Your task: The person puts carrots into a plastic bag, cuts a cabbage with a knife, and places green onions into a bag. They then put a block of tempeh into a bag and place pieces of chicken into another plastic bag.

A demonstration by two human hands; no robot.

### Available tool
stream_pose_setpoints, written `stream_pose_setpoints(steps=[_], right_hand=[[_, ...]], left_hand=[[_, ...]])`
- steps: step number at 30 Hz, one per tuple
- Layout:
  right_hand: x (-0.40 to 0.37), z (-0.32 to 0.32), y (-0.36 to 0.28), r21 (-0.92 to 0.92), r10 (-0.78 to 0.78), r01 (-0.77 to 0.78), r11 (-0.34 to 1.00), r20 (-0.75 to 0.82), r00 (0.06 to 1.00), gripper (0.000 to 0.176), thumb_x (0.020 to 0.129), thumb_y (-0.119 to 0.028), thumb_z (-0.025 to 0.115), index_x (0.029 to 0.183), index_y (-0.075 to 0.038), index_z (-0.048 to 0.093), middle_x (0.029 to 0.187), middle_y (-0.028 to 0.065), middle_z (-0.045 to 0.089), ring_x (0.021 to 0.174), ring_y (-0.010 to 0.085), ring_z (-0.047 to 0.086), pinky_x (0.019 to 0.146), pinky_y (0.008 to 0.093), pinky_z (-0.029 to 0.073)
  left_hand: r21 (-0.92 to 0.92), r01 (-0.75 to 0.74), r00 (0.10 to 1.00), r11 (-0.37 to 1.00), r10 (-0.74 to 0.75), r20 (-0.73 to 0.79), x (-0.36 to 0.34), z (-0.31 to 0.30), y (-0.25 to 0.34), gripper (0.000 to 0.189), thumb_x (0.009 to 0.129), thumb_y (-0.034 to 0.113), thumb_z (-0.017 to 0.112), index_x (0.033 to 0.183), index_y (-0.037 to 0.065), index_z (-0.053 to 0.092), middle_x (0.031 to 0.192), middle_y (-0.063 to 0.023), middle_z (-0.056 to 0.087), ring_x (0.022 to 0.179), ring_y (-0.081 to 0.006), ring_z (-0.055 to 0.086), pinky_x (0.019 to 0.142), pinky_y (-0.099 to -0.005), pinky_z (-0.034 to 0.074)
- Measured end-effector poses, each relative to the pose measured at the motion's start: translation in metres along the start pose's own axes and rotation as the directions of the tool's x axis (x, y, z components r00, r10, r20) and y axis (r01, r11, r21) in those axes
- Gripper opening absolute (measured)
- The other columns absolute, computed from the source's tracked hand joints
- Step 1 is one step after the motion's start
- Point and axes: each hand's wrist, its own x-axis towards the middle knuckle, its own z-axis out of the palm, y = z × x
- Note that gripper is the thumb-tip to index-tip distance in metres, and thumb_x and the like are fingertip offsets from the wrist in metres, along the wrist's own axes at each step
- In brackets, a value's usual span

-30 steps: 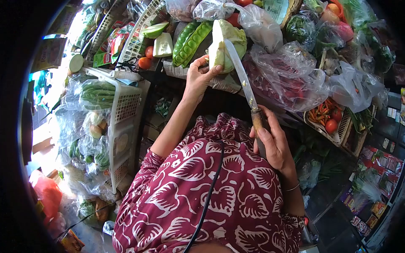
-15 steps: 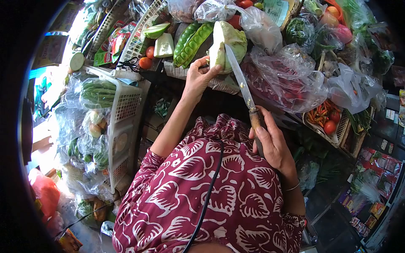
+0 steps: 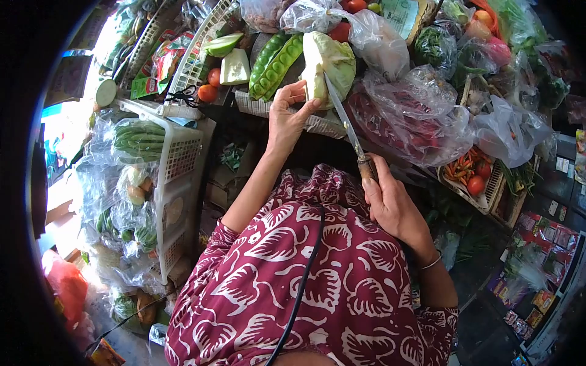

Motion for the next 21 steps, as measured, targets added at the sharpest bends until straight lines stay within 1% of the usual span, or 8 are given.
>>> stream_pose_setpoints(steps=[2, 5, 7, 12, 14, 16, 18, 21], right_hand=[[0.004, 0.0, 0.003, -0.022, 0.004, -0.003, 1.0, 0.005, 1.0, 0.038, 0.092, -0.02, 0.038, 0.125, -0.002, 0.03, 0.061, 0.0062, 0.046, 0.045, 0.0101, 0.046, 0.045, 0.0269, 0.039], [0.011, 0.0, 0.008, -0.102, -0.011, 0.01, 0.995, -0.008, 1.0, 0.037, 0.091, -0.018, 0.04, 0.123, 0.0, 0.031, 0.063, 0.013, 0.048, 0.047, 0.0198, 0.049, 0.05, 0.0339, 0.041], [0.016, 0.0, 0.015, -0.186, -0.139, 0.129, 0.974, -0.043, 0.989, 0.037, 0.09, -0.017, 0.041, 0.122, 0.001, 0.032, 0.066, 0.0194, 0.051, 0.053, 0.0316, 0.052, 0.056, 0.04, 0.041], [0.034, 0.007, 0.023, -0.23, -0.172, 0.152, 0.961, -0.072, 0.982, 0.035, 0.09, -0.018, 0.042, 0.118, 0.001, 0.033, 0.071, 0.0229, 0.054, 0.063, 0.0396, 0.056, 0.059, 0.0429, 0.042], [0.049, 0.006, 0.014, -0.151, 0.062, -0.062, 0.987, -0.003, 0.998, 0.031, 0.09, -0.019, 0.042, 0.114, 0.001, 0.035, 0.075, 0.0253, 0.056, 0.07, 0.0445, 0.054, 0.06, 0.045, 0.043], [0.067, 0.01, 0.024, -0.157, 0.057, -0.057, 0.986, -0.002, 0.998, 0.029, 0.09, -0.019, 0.043, 0.11, 0.001, 0.036, 0.081, 0.0274, 0.056, 0.078, 0.0469, 0.053, 0.062, 0.0482, 0.043], [0.084, 0.022, 0.048, -0.321, -0.233, 0.19, 0.928, -0.101, 0.967, 0.028, 0.089, -0.02, 0.044, 0.108, 0.0, 0.036, 0.082, 0.0277, 0.056, 0.08, 0.0473, 0.052, 0.063, 0.0499, 0.042], [0.078, 0.029, 0.059, -0.295, -0.252, 0.205, 0.933, -0.131, 0.959, 0.025, 0.089, -0.018, 0.044, 0.107, -0.002, 0.037, 0.083, 0.0285, 0.056, 0.082, 0.0486, 0.05, 0.064, 0.0519, 0.04]], left_hand=[[0.029, -0.023, 1.0, 0.999, 0.024, -0.02, 0.0, 0.001, -0.003, 0.049, 0.067, 0.023, 0.076, 0.105, 0.001, 0.056, 0.09, -0.0076, 0.053, 0.083, -0.0176, 0.055, 0.075, -0.0305, 0.046], [0.035, 0.011, 1.0, 0.999, -0.011, 0.006, -0.002, 0.0, 0.003, 0.05, 0.071, 0.026, 0.074, 0.109, 0.002, 0.055, 0.097, -0.0074, 0.056, 0.092, -0.0167, 0.053, 0.082, -0.0308, 0.043], [0.023, 0.016, 1.0, 1.0, -0.016, 0.0, -0.001, 0.001, -0.003, 0.05, 0.071, 0.026, 0.074, 0.11, 0.001, 0.054, 0.098, -0.0079, 0.056, 0.092, -0.017, 0.053, 0.082, -0.0307, 0.043], [-0.025, 0.017, 1.0, 1.0, -0.018, -0.017, -0.001, 0.003, -0.014, 0.05, 0.071, 0.025, 0.074, 0.11, 0.001, 0.054, 0.099, -0.0092, 0.055, 0.093, -0.018, 0.053, 0.082, -0.0307, 0.043], [0.012, -0.031, 0.999, 0.999, 0.031, -0.013, -0.004, 0.003, -0.009, 0.05, 0.071, 0.025, 0.074, 0.11, 0.0, 0.053, 0.101, -0.0097, 0.055, 0.093, -0.0179, 0.053, 0.083, -0.031, 0.043], [0.023, -0.051, 0.999, 0.998, 0.051, -0.005, -0.004, 0.003, -0.014, 0.05, 0.072, 0.024, 0.073, 0.112, 0.0, 0.052, 0.103, -0.0107, 0.055, 0.093, -0.0181, 0.053, 0.083, -0.0314, 0.043], [-0.048, -0.014, 1.0, 0.999, 0.014, -0.012, -0.003, 0.002, -0.021, 0.05, 0.074, 0.022, 0.072, 0.114, -0.001, 0.05, 0.105, -0.0108, 0.055, 0.093, -0.0171, 0.053, 0.083, -0.0303, 0.043], [-0.215, 0.027, 0.999, 0.976, -0.034, -0.028, -0.003, 0.007, -0.029, 0.05, 0.075, 0.022, 0.071, 0.114, -0.001, 0.05, 0.1, -0.0085, 0.054, 0.091, -0.0176, 0.053, 0.081, -0.0299, 0.043]])
